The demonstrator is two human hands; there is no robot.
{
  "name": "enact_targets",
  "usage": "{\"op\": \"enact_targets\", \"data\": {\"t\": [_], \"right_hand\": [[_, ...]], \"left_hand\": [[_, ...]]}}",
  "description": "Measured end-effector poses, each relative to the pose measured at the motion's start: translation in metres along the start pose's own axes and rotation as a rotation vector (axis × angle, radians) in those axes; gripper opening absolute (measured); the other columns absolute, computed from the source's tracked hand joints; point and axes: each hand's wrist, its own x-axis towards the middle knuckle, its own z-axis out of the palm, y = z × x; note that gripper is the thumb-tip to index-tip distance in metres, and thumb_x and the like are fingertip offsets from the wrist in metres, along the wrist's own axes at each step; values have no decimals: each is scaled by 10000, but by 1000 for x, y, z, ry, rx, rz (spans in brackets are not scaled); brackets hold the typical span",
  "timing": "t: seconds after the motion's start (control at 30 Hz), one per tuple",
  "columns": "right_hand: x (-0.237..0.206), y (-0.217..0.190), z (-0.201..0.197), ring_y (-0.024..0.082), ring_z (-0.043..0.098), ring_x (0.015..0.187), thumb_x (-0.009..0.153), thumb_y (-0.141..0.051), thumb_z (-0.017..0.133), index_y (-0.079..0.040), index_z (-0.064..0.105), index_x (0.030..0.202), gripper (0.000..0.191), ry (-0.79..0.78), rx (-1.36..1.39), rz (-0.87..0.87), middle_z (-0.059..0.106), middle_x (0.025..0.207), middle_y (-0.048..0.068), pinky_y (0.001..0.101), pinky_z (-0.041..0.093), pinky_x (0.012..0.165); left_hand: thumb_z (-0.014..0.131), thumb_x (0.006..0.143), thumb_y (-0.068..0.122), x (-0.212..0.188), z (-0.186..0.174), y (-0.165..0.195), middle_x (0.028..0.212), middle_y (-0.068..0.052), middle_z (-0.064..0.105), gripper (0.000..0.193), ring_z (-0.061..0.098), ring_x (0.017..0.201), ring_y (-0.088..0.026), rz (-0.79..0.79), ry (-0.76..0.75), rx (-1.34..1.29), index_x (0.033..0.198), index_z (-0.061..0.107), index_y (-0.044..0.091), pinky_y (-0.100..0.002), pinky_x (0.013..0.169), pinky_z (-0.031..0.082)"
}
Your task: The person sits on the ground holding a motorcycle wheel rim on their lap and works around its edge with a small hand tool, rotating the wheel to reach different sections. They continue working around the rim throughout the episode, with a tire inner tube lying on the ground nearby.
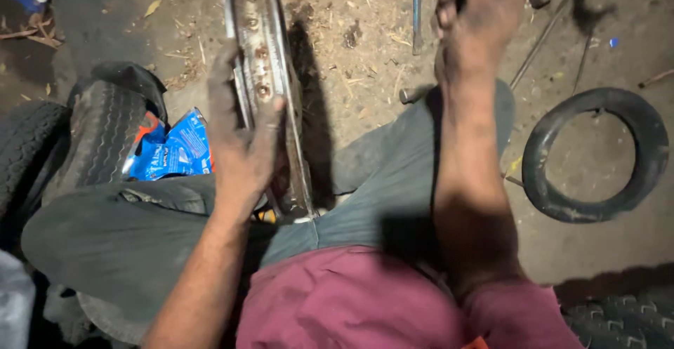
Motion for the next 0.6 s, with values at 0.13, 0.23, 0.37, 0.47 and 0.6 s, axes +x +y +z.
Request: {"op": "enact_targets", "data": {"t": [0.13,0.23,0.37,0.47,0.6], "right_hand": [[30,95,-7,168,524,538,944,-141,561,-173,650,887,110,84,-258,453,649,715,27,303,360,417],[10,156,-11,439,688,849,845,-145,685,-33,768,894,148,-264,-1191,-41,704,870,256,503,545,759],[-7,160,-10,425,705,984,814,-160,663,-28,766,961,223,-529,-1430,304,713,1002,272,503,554,886],[-7,135,-4,425,687,959,800,-237,723,-70,779,985,256,-507,-1448,244,721,986,244,507,533,852],[-11,103,15,401,690,929,873,-261,728,-39,771,993,257,-467,-1265,27,729,953,231,471,533,815]], "left_hand": [[693,1128,142,-5,1,-1,1438,-132,529,468,564,1313,-179,-63,92,22,1481,440,-32,-326,1172,475],[701,1104,152,-8,1,-8,1173,-67,590,310,546,1078,-130,-144,129,50,1308,544,-21,-288,989,479],[688,1055,198,-9,-2,-14,944,13,562,211,496,857,-70,-248,152,-138,1120,573,33,-249,766,440],[710,1069,202,-10,-4,-11,875,3,484,226,433,789,-82,-153,186,77,1048,556,38,-272,690,397],[713,1034,217,-13,-7,-18,749,34,438,246,376,666,-88,-207,195,-18,957,564,37,-298,576,325]]}}
